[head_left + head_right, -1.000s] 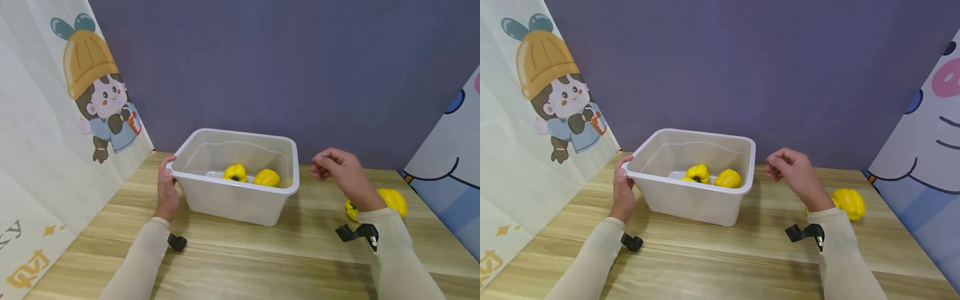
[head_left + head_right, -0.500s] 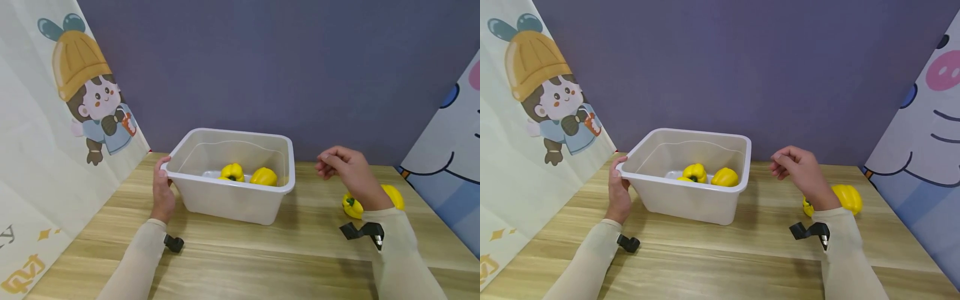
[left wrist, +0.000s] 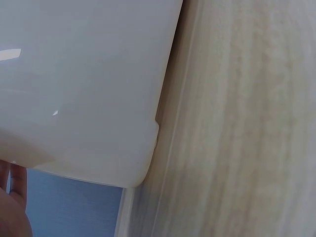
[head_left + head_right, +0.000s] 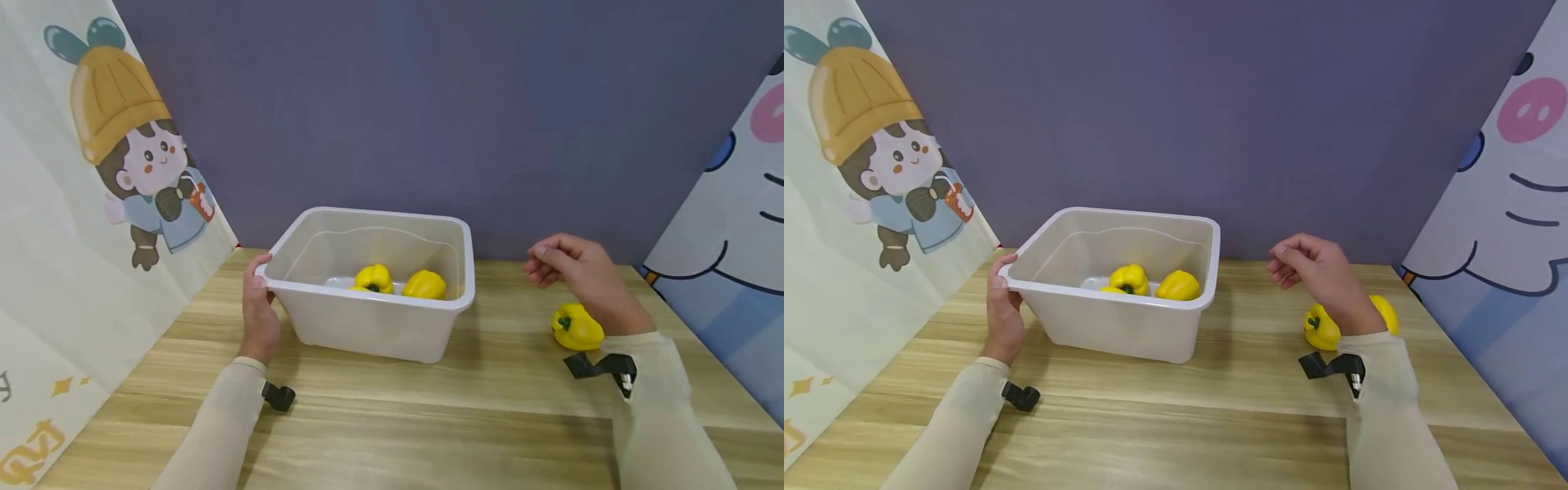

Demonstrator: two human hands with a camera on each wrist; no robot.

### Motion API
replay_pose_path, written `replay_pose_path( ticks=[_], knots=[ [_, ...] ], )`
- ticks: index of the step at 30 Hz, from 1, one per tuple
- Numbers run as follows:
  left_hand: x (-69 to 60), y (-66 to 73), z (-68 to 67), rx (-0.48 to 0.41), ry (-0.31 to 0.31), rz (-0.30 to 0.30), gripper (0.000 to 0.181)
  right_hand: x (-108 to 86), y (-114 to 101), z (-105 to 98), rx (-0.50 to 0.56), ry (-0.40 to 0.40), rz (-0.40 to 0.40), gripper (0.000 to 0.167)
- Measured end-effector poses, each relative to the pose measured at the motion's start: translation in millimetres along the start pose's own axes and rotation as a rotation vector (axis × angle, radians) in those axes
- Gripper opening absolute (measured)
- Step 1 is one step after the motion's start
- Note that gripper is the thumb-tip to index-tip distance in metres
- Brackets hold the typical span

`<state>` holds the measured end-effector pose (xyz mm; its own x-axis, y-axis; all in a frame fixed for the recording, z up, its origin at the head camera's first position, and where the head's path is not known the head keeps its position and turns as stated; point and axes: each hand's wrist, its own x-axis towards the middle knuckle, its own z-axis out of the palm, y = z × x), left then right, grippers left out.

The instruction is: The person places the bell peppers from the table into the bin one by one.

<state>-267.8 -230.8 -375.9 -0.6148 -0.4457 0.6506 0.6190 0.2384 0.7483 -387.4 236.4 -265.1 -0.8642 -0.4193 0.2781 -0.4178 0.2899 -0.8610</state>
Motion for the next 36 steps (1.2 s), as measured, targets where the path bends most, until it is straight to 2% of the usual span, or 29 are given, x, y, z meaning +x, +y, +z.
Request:
replay_pose_path(
  ticks=[9, 18, 36],
  knots=[
    [1.3, -0.9, 0.3, -0.023, 0.006, 0.022, 0.05, -2.1, 6.0, -11.7, -0.046, 0.011, 0.01, 0.044],
    [-0.5, -1.7, -1.0, -0.023, 0.0, 0.015, 0.051, -0.4, 15.4, -18.9, -0.125, -0.021, 0.127, 0.049],
    [1.2, -2.5, -0.3, -0.028, 0.005, 0.025, 0.05, -5.1, 24.6, -47.7, -0.259, -0.023, 0.2, 0.056]
  ],
)
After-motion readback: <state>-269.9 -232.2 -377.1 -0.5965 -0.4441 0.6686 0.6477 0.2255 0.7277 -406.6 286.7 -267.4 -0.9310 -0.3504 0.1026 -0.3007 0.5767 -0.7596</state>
